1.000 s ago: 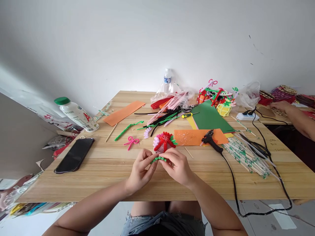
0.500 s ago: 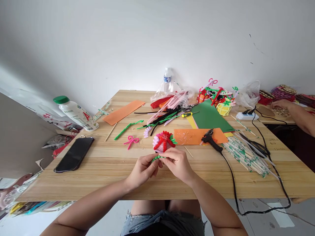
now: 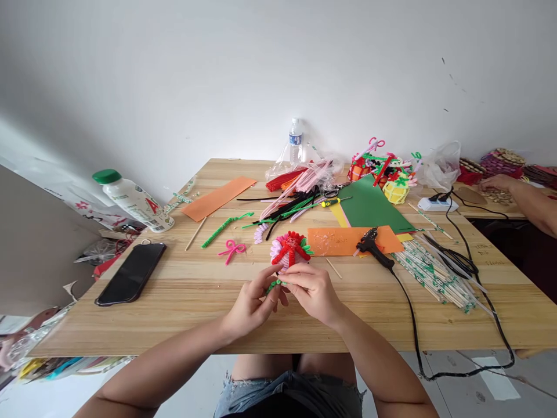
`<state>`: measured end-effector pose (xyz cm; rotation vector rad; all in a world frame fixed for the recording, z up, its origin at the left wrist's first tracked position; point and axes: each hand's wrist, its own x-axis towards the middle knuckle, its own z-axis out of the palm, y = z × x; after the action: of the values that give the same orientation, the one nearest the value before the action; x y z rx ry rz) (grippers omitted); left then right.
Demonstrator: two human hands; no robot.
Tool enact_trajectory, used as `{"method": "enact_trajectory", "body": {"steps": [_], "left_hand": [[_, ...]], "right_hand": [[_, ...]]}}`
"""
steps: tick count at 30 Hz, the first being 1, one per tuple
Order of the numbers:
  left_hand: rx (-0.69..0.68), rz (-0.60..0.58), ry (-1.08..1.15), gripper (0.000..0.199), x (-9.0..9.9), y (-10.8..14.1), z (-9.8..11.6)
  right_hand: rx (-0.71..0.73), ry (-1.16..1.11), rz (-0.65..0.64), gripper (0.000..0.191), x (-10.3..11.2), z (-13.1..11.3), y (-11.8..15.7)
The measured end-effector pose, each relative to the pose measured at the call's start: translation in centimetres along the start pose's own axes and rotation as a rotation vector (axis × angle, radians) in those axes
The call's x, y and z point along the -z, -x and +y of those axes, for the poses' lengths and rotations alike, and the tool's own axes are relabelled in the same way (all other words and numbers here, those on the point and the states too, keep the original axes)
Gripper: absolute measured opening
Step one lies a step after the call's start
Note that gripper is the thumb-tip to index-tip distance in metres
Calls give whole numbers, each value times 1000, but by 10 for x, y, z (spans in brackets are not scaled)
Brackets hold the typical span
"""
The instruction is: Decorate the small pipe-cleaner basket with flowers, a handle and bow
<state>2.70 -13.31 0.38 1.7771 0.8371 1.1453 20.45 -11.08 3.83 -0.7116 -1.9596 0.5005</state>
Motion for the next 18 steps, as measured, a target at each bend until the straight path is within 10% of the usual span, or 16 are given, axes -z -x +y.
{"method": "enact_trajectory", "body": {"steps": [18], "left_hand": [[301,-123,548,39,-3,-11,5]], "right_hand": [[-300,-174,7,13,-5,1,1]]}}
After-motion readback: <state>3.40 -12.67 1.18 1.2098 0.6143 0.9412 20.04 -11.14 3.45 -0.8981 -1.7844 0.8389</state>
